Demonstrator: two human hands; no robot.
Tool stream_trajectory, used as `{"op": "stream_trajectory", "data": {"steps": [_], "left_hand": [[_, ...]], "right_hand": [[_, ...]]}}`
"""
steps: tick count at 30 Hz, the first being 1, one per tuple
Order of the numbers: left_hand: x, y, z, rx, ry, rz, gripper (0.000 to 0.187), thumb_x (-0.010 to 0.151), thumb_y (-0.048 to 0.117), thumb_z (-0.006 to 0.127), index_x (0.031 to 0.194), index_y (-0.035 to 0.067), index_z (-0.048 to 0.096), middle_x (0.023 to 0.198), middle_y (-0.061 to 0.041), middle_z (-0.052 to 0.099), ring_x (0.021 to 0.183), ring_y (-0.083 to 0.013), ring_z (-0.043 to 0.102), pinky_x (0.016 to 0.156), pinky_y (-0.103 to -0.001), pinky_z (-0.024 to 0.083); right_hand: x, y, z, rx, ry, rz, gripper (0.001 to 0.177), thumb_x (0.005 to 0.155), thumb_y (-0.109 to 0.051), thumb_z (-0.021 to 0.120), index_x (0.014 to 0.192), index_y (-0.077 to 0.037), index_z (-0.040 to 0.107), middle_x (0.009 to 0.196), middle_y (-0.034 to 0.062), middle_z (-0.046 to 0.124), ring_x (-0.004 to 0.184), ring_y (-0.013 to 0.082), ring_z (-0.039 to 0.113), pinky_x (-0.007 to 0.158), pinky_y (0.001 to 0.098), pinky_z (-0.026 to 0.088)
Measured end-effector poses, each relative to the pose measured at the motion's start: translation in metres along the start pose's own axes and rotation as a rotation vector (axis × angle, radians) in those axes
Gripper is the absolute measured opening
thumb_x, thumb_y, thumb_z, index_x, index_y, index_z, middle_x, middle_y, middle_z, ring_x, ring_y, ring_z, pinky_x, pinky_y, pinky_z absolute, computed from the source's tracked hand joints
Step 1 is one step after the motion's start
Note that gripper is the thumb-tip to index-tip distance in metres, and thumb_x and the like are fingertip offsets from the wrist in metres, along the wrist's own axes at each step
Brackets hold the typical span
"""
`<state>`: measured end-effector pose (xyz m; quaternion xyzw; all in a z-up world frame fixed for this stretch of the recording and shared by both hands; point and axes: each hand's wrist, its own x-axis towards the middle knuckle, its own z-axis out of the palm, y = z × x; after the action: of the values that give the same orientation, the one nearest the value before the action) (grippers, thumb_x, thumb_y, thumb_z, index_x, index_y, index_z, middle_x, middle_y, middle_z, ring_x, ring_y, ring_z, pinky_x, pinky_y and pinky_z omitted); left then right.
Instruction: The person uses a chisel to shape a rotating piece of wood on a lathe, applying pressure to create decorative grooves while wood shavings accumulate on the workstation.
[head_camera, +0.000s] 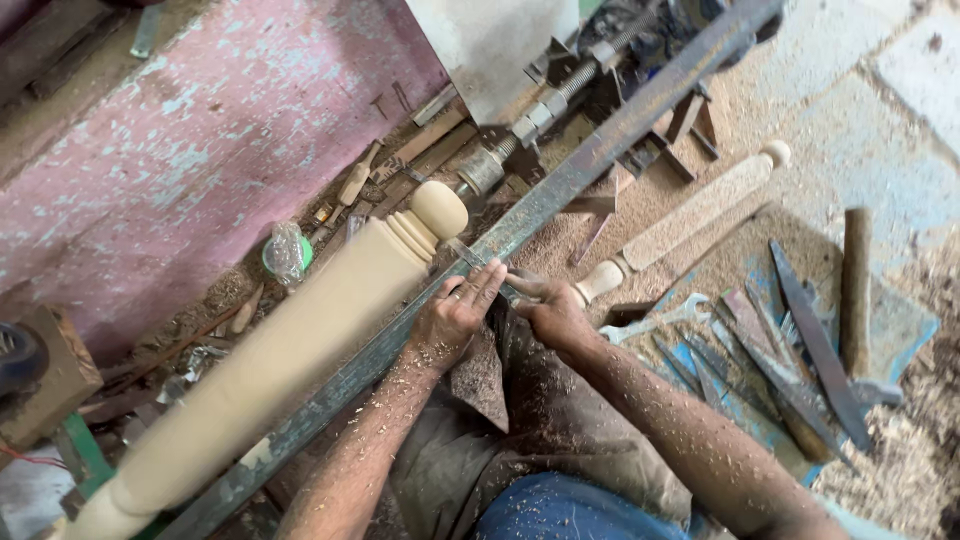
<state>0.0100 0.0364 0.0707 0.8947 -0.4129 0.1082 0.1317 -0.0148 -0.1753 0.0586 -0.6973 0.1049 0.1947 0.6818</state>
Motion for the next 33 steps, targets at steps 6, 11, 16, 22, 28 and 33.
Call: {"op": "stream_trajectory", "data": {"steps": [6,11,16,22,28,33], "left_hand": [[0.003,-0.004,0.014,0.023,-0.067,-0.023,0.058,0.101,0.004,0.063,0.157,0.004,0.045,0.159,-0.011,0.053,0.106,-0.0173,0.063,0.098,-0.034,0.054],[0.008,0.004,-0.001,0.008,0.07,-0.016,0.061,0.094,0.009,0.064,0.152,0.003,0.045,0.155,-0.011,0.052,0.128,-0.0194,0.067,0.1,-0.037,0.054],[0.014,0.005,-0.001,0.073,0.032,-0.036,0.057,0.097,0.004,0.06,0.153,0.007,0.05,0.155,-0.008,0.055,0.124,-0.015,0.068,0.103,-0.033,0.055],[0.015,0.004,0.004,0.038,0.047,-0.046,0.052,0.1,0.008,0.058,0.151,0.005,0.052,0.156,-0.01,0.055,0.132,-0.0161,0.065,0.104,-0.032,0.052],[0.014,0.002,0.024,0.188,0.114,0.06,0.047,0.106,0.027,0.056,0.149,0.009,0.051,0.157,-0.006,0.054,0.135,-0.016,0.061,0.107,-0.036,0.051],[0.01,0.005,0.037,0.205,0.095,0.009,0.051,0.105,0.029,0.054,0.152,0.009,0.051,0.155,-0.008,0.055,0.123,-0.0137,0.067,0.11,-0.035,0.045]], "right_hand": [[-0.002,-0.04,-0.006,-0.03,-0.003,0.373,0.049,0.093,-0.001,0.064,0.135,-0.025,0.07,0.064,0.0047,0.069,0.039,0.0065,0.039,0.034,0.0244,0.034],[-0.002,-0.045,-0.012,-0.039,-0.014,0.347,0.046,0.096,-0.002,0.064,0.136,-0.023,0.071,0.061,-0.0008,0.063,0.042,0.0043,0.039,0.036,0.0225,0.032],[0.0,-0.048,-0.016,-0.059,-0.017,0.393,0.045,0.097,-0.005,0.063,0.136,-0.025,0.07,0.058,-0.0024,0.057,0.042,0.0049,0.039,0.037,0.0233,0.032],[0.004,-0.055,-0.024,-0.133,-0.024,0.393,0.045,0.096,-0.005,0.065,0.136,-0.024,0.07,0.059,-0.0026,0.06,0.042,0.005,0.04,0.037,0.023,0.032],[0.009,-0.065,-0.03,-0.089,-0.073,0.397,0.045,0.097,-0.004,0.062,0.136,-0.026,0.069,0.058,-0.0032,0.06,0.04,0.0047,0.04,0.035,0.0225,0.032],[0.013,-0.066,-0.035,-0.17,-0.065,0.432,0.041,0.097,-0.006,0.062,0.132,-0.025,0.071,0.056,0.0002,0.063,0.035,0.0071,0.036,0.03,0.0258,0.029]]}}
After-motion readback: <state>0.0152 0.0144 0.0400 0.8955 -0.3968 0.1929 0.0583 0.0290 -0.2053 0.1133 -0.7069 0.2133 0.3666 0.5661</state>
